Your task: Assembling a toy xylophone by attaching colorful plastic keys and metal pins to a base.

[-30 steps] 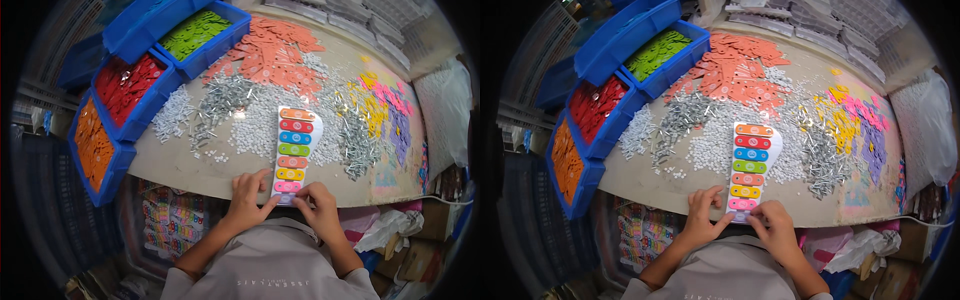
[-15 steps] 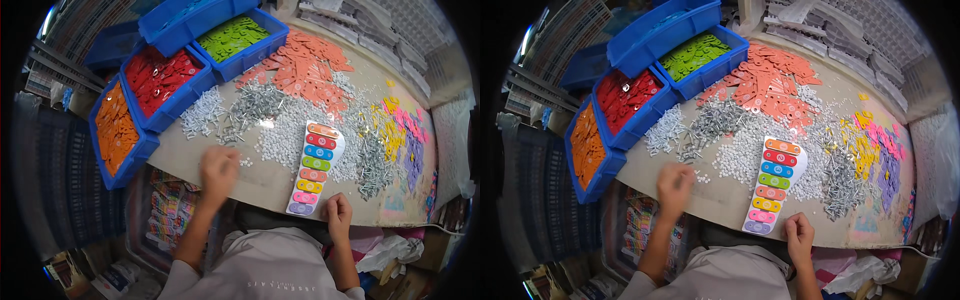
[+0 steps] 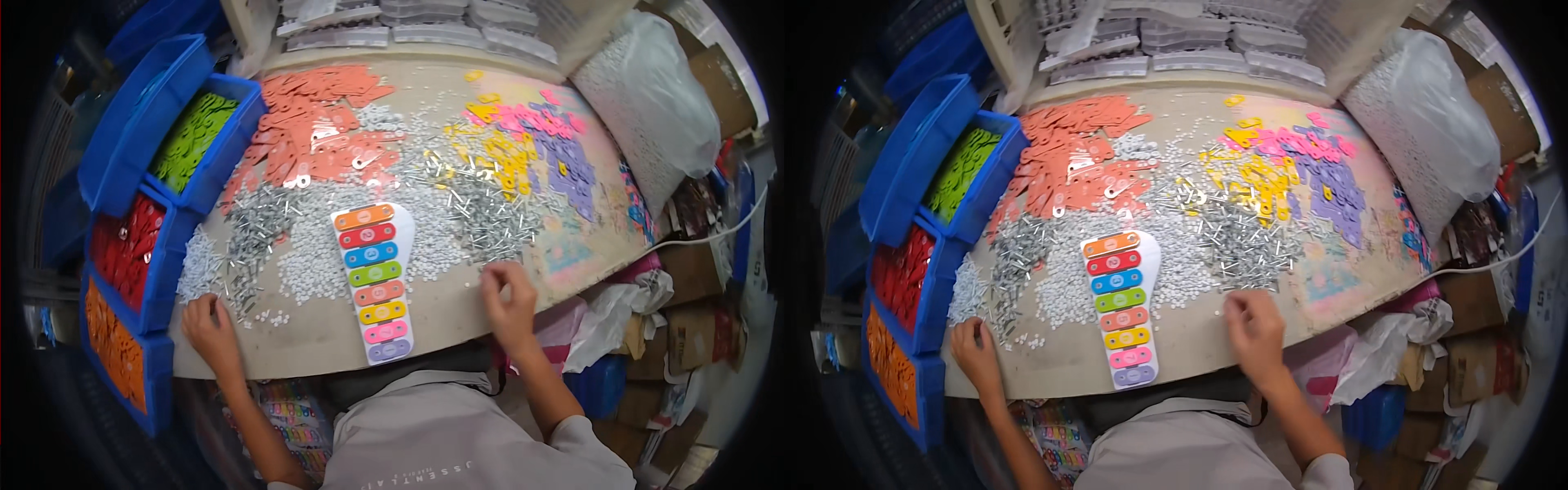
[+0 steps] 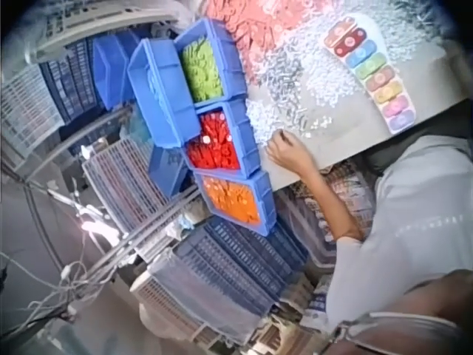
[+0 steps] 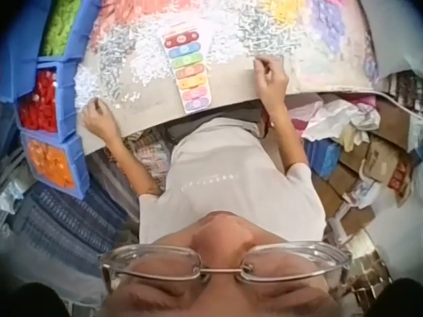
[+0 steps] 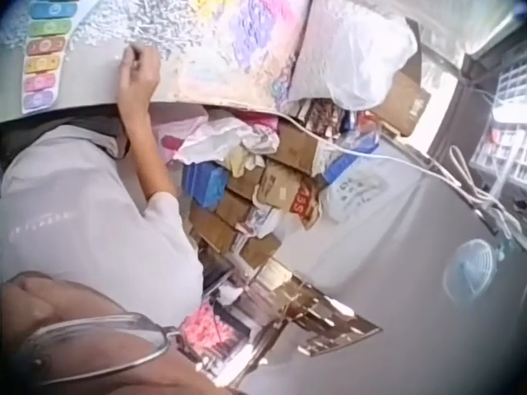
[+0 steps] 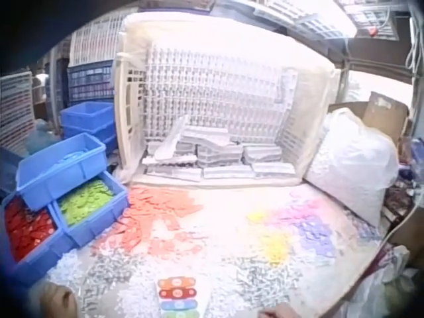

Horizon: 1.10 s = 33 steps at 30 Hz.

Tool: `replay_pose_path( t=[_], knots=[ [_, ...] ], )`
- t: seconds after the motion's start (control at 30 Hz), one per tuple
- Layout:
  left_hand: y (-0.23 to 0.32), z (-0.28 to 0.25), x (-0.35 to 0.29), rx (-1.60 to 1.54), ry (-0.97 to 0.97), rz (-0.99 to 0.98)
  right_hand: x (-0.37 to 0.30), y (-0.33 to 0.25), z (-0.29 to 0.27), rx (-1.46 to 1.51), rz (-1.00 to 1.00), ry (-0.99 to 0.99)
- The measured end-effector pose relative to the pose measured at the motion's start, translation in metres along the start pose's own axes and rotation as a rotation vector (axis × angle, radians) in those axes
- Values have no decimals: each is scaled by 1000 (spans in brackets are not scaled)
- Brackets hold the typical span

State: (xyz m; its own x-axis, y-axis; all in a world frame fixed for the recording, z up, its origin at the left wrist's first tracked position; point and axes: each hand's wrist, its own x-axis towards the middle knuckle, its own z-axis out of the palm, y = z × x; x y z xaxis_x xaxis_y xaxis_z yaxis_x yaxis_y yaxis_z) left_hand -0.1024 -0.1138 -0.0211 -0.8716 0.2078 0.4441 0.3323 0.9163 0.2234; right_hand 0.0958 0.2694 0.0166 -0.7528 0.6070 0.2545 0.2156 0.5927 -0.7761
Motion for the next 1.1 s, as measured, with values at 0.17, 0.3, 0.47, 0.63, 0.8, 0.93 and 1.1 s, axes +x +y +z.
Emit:
replay_pose_path(
  t=[0.17, 0.3, 0.47, 0.63, 0.8, 0.93, 1.1],
  knots=[
    [3, 6, 2, -7, -7, -22, 36, 56, -52, -365, -77, 120],
    [21, 10, -5, -289, 102, -162, 40, 83, -67, -292, 181, 108],
    [60, -10, -26, -720, -2, -339, 62, 129, -75, -62, 289, 265],
    [101, -4, -34, -923, -172, -352, 85, 126, -73, -180, 157, 146],
    [123, -4, -22, -1152, -361, -397, 94, 121, -72, -306, 148, -1],
    [129, -8, -6, -1258, -421, -436, 94, 126, -70, -247, 64, 7],
    [135, 6, 29, -1384, -599, -506, 97, 51, -37, 234, 147, 6]
  ],
)
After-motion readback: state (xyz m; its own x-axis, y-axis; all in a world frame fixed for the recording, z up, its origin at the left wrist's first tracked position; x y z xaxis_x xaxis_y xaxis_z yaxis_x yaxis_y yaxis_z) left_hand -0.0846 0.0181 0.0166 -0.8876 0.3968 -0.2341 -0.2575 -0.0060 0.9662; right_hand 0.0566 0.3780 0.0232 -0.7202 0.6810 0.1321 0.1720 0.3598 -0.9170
